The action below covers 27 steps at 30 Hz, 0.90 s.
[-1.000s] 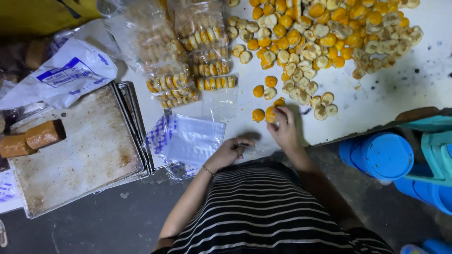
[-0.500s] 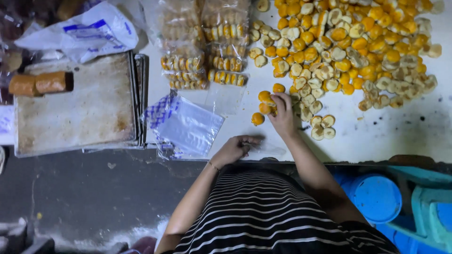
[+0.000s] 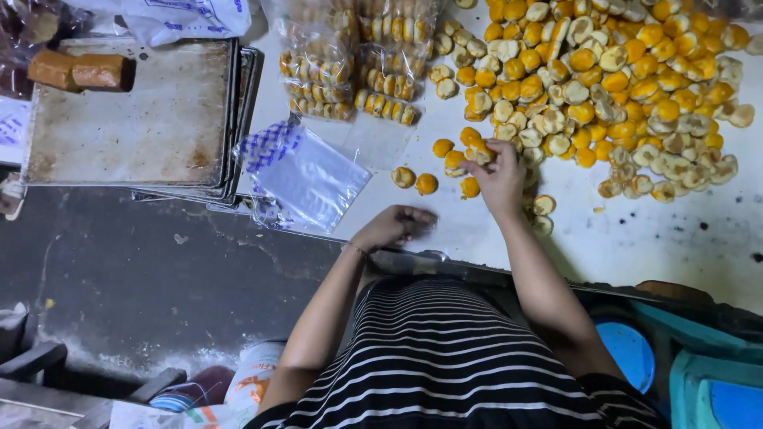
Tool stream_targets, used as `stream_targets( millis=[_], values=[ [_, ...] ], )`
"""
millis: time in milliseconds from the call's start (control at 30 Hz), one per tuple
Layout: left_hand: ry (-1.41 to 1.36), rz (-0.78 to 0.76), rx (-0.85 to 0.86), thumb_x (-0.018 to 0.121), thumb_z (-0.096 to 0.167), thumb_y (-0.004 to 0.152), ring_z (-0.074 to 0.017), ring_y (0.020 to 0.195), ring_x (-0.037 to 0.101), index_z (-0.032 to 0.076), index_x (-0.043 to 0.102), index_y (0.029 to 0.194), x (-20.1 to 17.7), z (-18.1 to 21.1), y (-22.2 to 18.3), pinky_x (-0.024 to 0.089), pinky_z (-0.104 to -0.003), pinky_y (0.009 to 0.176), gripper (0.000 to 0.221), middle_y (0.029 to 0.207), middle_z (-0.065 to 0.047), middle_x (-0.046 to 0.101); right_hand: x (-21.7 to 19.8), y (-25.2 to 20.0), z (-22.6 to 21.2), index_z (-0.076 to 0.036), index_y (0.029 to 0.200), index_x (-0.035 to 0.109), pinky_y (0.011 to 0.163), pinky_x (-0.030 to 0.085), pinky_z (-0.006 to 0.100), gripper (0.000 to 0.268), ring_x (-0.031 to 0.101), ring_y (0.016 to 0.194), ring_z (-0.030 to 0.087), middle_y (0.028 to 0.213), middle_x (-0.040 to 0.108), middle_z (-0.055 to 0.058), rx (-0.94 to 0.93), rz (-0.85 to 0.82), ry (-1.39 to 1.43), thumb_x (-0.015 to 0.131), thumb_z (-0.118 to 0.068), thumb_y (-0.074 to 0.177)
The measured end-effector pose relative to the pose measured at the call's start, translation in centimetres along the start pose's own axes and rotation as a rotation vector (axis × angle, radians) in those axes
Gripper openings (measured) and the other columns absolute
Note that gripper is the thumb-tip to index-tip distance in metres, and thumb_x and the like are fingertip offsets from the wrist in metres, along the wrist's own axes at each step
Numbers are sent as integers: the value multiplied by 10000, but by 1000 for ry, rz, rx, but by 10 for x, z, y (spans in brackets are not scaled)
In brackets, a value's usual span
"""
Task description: The person places pieces of bread into clear plastic bags by hand and moves the filled bags to a separate pile on the table.
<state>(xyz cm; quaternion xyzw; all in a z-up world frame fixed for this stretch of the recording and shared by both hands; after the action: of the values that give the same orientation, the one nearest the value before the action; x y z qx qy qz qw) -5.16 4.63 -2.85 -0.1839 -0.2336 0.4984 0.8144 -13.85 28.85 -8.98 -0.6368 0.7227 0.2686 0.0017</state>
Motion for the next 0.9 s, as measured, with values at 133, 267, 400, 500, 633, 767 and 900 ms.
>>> stream_targets(
  millis=[133, 267, 400, 500, 633, 767, 900],
  values=[
    [79, 5, 20, 570, -30, 915, -95, 617, 623, -34, 693, 1216, -2, -37, 9, 553, -178, 500, 325, 1002, -180, 714, 15, 11, 6, 56, 1096, 571, 687, 640, 432, 517, 699, 959, 458, 1206, 686, 235, -94, 30, -36, 969, -76, 796],
    [77, -31, -3, 556, -25, 910, -116, 656, 653, -14, 686, 1246, 0, -58, 14, 602, -205, 546, 360, 1140, -229, 703, 40, 5, 22, -82, 1097, 647, 756, 649, 403, 536, 730, 1001, 332, 1201, 697, 85, -189, -2, -390, 935, -412, 789],
    [90, -9, 2, 539, -11, 905, -115, 672, 649, -25, 679, 1241, -1, -32, -11, 608, -212, 584, 365, 1176, -211, 703, 45, 9, 11, -136, 1199, 600, 709, 661, 444, 554, 734, 966, 348, 1247, 653, 75, -159, -179, -542, 900, -387, 808],
    [97, -6, -15, 542, 0, 899, -118, 673, 662, -14, 686, 1229, -13, -40, -13, 620, -221, 590, 360, 1181, -197, 712, 47, 7, 12, -149, 1191, 599, 659, 665, 419, 467, 744, 912, 336, 1194, 659, 62, -152, -203, -548, 874, -257, 831],
    [84, 2, -10, 540, -20, 889, -109, 648, 659, 0, 710, 1209, -26, -25, -24, 624, -217, 578, 362, 1140, -197, 723, 41, 10, 15, -152, 1077, 659, 725, 641, 374, 439, 746, 946, 290, 1133, 710, 50, -338, -33, -503, 907, -219, 721],
    [77, 7, -20, 524, -13, 880, -104, 648, 652, 0, 715, 1200, -42, -4, -42, 623, -212, 585, 372, 1114, -191, 725, 37, 7, 5, -106, 1025, 680, 698, 645, 371, 380, 749, 909, 317, 1087, 751, 76, -255, 60, -405, 934, -134, 745],
    [58, -18, -33, 529, 1, 874, -110, 652, 647, -14, 707, 1200, -58, 20, -58, 624, -207, 583, 372, 1074, -191, 716, 29, 1, -16, -51, 985, 711, 698, 641, 372, 324, 749, 925, 336, 1070, 763, 119, -256, 186, -349, 961, -82, 780]
  ],
)
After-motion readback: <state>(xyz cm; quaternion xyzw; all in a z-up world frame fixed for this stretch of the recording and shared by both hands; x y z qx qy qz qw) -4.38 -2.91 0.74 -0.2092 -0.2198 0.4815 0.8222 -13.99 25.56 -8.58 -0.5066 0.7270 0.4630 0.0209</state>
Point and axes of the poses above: each hand's wrist, its own y-axis towards the middle knuckle, its own x-axis out of the palm, z = x × y, the point moved 1 cm from there along y, towards the middle knuckle
